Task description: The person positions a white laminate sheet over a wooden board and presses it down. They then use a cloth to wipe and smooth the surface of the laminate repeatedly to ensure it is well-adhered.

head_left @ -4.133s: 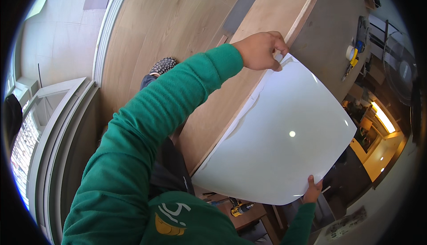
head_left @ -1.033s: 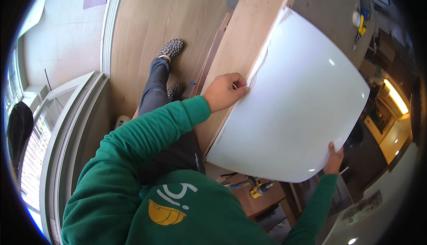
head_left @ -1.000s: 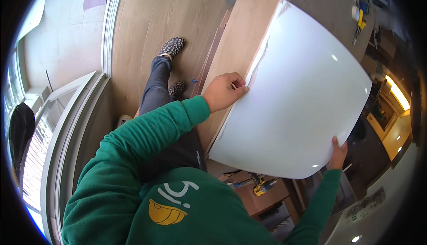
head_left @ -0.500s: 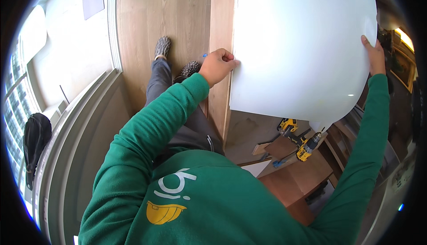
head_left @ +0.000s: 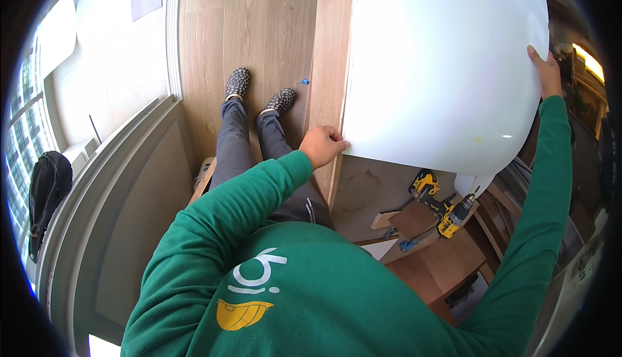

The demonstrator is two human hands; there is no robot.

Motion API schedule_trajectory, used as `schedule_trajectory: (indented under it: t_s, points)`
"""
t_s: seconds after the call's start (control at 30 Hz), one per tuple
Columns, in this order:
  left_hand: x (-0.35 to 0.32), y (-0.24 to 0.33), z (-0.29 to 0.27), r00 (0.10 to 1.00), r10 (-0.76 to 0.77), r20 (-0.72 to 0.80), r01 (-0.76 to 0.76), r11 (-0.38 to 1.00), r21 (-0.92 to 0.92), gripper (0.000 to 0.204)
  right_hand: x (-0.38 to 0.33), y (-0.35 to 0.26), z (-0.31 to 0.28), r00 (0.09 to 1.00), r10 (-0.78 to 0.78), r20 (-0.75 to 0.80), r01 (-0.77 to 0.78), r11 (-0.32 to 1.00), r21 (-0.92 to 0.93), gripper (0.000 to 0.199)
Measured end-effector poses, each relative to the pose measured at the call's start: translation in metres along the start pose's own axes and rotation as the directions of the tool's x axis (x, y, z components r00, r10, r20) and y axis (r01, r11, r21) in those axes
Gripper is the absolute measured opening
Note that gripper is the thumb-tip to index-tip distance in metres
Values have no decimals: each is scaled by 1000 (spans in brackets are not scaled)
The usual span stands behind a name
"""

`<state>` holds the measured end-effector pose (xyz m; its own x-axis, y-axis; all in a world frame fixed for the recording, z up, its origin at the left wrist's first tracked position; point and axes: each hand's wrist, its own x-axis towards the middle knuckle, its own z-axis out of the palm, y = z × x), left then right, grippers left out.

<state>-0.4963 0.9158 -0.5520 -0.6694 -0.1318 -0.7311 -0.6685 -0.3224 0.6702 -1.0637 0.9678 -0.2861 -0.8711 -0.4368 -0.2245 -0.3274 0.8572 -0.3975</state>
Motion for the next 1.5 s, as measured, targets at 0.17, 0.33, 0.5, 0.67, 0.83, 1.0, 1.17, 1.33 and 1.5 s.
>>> schedule_trajectory:
  t_s: [0.17, 0.33, 0.5, 0.67, 0.83, 1.0, 1.17, 1.33, 1.5]
  points:
    - [-10, 1, 7, 1000, -18, -21, 20, 997, 77, 37, -1, -1, 5, 1000, 25, 18, -25, 1000, 18, 58]
    - [-8, -3, 11, 998, 10, -59, -4, 994, 109, 37, -6, -1, 12, 1000, -4, -5, 4, 1000, -21, 57]
    - [-9, -6, 17, 983, 131, -128, -92, 958, 270, 39, -1, 15, 13, 999, -44, -24, 41, 992, -115, 64]
    - [-19, 93, -11, 950, 311, -24, -244, 789, 563, 40, -19, 6, 15, 988, -147, -51, 135, 973, -189, 67]
    - [24, 355, -20, 356, 768, 533, -731, -127, 671, 49, -42, -47, 9, 983, -91, -162, 58, 979, -197, 55]
    - [107, 559, 46, 199, 482, 853, -446, -731, 517, 100, -48, -56, 16, 993, 47, -111, -64, 985, -158, 38]
    - [174, 636, 98, 427, 3, 904, -758, -544, 360, 80, -53, -69, 18, 971, 61, -231, -85, 992, -96, 18]
    - [202, 631, 111, 325, -196, 925, -894, -382, 233, 85, -58, -72, 23, 956, 196, -217, -221, 970, -98, 14]
    - [210, 633, 113, 394, -223, 892, -818, -529, 229, 83, -57, -82, 20, 918, 325, -226, -338, 941, -17, 13]
